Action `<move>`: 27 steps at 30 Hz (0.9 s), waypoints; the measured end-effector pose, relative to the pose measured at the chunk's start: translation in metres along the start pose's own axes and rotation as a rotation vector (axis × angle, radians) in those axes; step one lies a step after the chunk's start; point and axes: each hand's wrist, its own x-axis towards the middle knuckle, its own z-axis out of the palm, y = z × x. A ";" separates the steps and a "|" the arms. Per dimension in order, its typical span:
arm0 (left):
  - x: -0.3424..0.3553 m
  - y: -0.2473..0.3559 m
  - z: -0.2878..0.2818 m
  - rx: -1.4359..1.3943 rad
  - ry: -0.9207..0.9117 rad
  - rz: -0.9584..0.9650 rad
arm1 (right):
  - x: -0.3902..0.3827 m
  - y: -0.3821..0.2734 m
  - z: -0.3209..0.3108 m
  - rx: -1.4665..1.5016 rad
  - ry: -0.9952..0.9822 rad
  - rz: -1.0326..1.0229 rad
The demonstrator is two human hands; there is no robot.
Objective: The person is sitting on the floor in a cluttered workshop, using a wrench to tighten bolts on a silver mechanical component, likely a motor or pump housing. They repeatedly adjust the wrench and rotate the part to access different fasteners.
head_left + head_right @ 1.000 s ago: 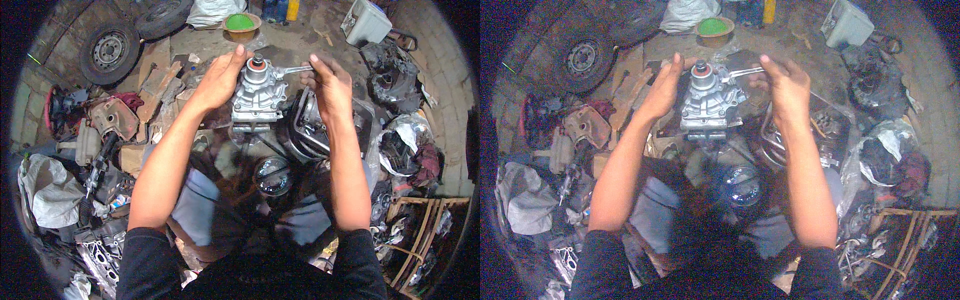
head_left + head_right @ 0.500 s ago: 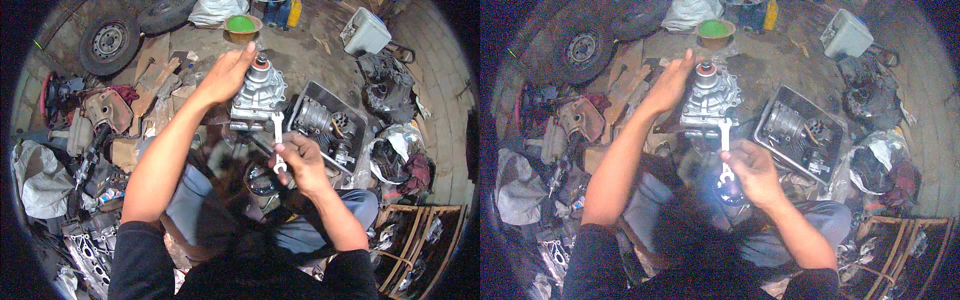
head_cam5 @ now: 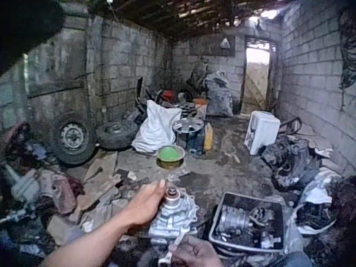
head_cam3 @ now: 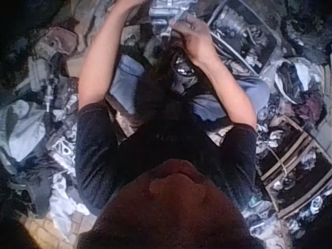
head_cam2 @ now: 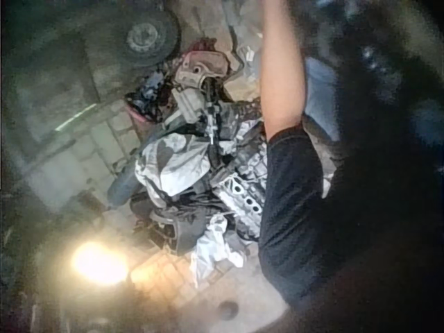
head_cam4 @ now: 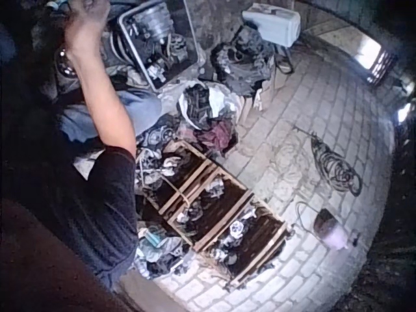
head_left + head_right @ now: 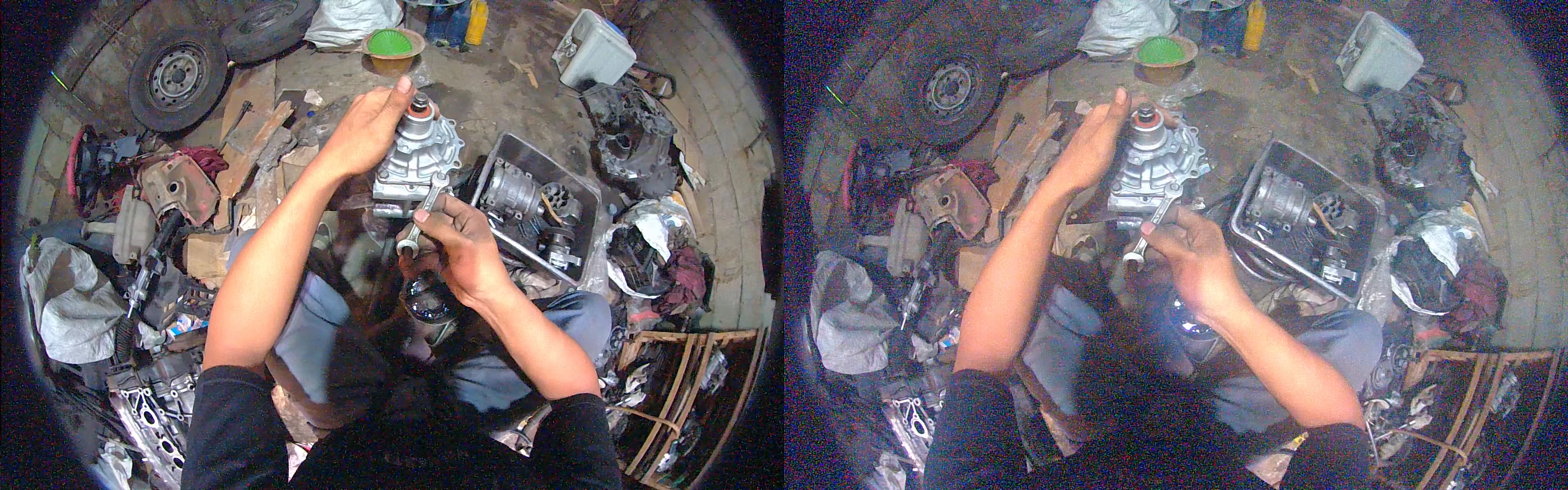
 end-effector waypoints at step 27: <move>-0.001 -0.011 -0.003 -0.038 -0.035 -0.060 | 0.057 -0.060 -0.033 -0.189 0.453 -0.260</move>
